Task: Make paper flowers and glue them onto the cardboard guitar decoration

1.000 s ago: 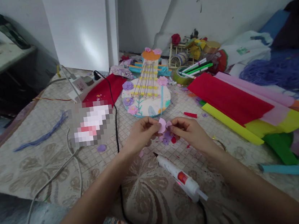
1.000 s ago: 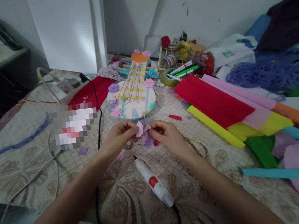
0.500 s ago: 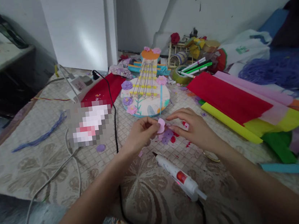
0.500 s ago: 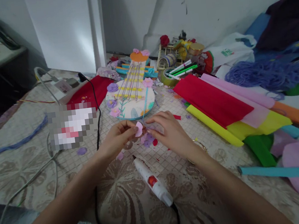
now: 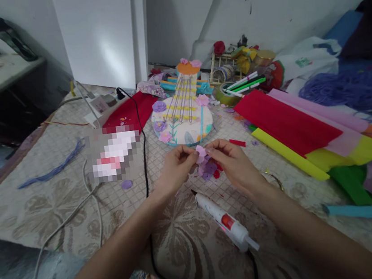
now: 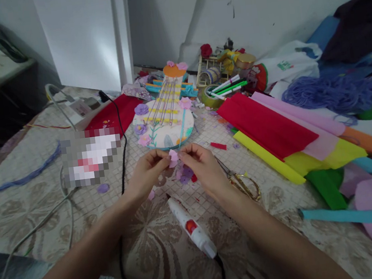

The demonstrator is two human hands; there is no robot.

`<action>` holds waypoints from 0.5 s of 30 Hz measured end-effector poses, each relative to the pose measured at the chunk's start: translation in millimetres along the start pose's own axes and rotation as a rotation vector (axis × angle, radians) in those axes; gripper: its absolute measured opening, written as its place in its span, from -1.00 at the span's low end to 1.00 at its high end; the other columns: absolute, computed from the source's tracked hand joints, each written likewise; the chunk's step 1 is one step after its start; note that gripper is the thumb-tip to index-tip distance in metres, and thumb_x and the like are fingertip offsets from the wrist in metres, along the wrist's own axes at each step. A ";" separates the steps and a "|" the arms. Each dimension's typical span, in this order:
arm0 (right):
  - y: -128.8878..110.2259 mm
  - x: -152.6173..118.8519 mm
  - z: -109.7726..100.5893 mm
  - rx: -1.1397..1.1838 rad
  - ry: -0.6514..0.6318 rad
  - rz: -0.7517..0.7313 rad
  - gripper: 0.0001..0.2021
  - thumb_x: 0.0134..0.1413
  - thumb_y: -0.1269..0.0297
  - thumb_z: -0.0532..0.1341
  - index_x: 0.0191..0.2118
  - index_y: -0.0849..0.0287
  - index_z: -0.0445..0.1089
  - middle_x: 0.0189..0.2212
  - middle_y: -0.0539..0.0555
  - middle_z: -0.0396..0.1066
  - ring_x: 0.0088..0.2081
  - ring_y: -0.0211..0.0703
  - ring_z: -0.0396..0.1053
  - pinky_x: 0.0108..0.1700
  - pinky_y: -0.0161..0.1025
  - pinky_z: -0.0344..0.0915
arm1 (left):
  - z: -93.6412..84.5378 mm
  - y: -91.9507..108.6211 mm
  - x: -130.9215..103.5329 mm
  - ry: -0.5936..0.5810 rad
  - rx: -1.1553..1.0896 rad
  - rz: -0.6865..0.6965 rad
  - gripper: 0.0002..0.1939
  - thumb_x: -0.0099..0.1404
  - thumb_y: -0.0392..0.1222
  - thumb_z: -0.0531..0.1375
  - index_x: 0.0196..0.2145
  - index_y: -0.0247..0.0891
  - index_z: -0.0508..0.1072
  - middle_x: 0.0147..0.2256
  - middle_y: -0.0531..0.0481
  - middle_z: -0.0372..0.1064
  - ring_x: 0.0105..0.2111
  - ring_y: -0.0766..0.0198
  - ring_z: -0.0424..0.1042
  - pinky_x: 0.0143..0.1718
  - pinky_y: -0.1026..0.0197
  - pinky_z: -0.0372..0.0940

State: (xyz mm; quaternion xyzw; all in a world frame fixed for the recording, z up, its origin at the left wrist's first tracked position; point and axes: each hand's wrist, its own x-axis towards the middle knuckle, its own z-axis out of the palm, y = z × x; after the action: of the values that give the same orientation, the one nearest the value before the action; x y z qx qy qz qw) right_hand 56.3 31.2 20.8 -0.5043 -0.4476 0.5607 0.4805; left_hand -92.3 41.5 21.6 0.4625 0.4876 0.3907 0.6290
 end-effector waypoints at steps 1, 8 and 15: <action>0.6 0.4 0.9 0.004 0.007 -0.010 -0.86 -0.04 0.23 0.25 -0.41 0.17 0.32 -0.51 -0.06 0.29 -0.52 -0.35 0.24 -0.50 -0.38 0.19 | 0.2 -0.3 0.1 0.004 -0.006 0.002 -0.82 0.12 -0.13 0.19 -0.41 -0.29 0.31 -0.62 0.13 0.26 -0.70 0.50 0.18 -0.73 0.44 -0.03; -0.4 0.3 -2.4 -0.118 0.036 -0.094 -0.87 -0.02 0.23 0.23 -0.43 0.18 0.32 -0.51 -0.05 0.30 -0.49 -0.32 0.24 -0.44 -0.35 0.20 | -0.8 -3.5 2.3 0.013 -0.012 0.050 -0.82 0.12 -0.15 0.20 -0.41 -0.32 0.33 -0.54 0.05 0.32 -0.59 0.45 0.29 -0.66 0.43 0.06; 1.4 0.6 -3.0 -0.168 0.042 -0.112 -0.87 0.00 0.23 0.20 -0.43 0.17 0.30 -0.51 -0.03 0.30 -0.48 -0.29 0.26 -0.44 -0.33 0.22 | -0.2 -0.5 0.8 0.000 -0.020 0.050 -0.81 0.12 -0.15 0.21 -0.39 -0.34 0.35 -0.52 0.04 0.34 -0.59 0.45 0.30 -0.64 0.42 0.08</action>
State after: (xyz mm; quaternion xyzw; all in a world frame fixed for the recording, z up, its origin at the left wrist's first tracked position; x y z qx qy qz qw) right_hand 59.2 31.7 19.0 -0.5289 -0.5102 0.4826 0.4764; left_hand -92.3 42.1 20.9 0.4683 0.4720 0.4109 0.6238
